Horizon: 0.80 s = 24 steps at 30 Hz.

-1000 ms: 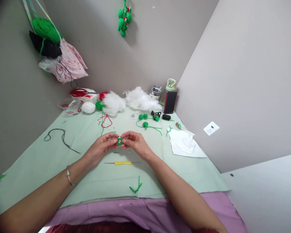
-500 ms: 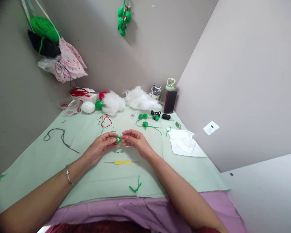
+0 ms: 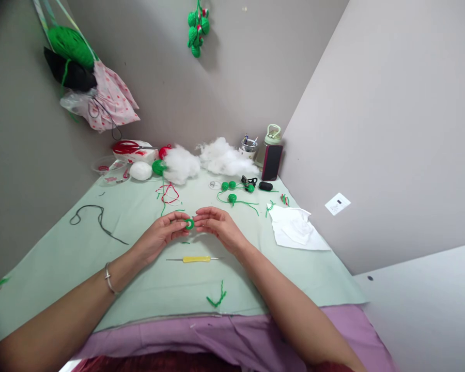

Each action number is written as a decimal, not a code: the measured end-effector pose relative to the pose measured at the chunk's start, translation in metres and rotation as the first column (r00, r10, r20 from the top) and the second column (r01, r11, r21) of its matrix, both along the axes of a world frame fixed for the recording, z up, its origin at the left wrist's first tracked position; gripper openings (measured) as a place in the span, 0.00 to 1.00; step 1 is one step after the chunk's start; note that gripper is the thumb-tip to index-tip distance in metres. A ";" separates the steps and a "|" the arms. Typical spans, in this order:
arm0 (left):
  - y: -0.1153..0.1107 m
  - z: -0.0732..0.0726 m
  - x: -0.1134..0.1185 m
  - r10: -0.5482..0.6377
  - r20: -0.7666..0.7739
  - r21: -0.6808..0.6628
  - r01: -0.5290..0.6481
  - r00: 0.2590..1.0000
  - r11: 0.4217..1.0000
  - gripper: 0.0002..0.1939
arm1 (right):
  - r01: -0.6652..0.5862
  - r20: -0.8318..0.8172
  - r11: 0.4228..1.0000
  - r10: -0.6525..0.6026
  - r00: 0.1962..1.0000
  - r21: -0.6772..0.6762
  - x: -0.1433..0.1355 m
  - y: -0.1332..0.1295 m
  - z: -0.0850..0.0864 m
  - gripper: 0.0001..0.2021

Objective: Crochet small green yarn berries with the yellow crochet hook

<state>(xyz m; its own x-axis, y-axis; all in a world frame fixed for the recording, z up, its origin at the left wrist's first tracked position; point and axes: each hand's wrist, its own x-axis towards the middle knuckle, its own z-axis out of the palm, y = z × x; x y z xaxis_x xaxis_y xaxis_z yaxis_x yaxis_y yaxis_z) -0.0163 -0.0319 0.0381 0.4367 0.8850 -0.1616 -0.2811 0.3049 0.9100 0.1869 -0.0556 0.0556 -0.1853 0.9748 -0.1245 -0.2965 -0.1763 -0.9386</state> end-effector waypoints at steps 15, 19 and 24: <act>-0.001 0.000 0.000 -0.007 -0.001 -0.005 0.007 1.000 1.000 0.13 | -0.002 -0.086 0.999 -0.002 0.996 -0.044 0.005 0.004 -0.004 0.16; -0.002 0.002 0.000 -0.005 -0.003 -0.010 0.005 1.000 1.000 0.12 | 0.011 -0.104 0.998 -0.017 0.994 -0.058 0.006 0.003 -0.003 0.16; -0.007 0.008 0.001 -0.041 0.003 -0.027 0.042 0.999 0.999 0.08 | 0.077 -0.138 0.995 -0.086 0.987 -0.069 0.010 0.006 -0.004 0.14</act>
<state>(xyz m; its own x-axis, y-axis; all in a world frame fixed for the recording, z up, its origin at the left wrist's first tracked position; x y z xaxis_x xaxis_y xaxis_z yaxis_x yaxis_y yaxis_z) -0.0152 -0.0386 0.0464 0.4734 0.8614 -0.1840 -0.2700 0.3408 0.9005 0.1973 -0.0498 0.0516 -0.1259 0.9783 -0.1643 -0.4403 -0.2036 -0.8745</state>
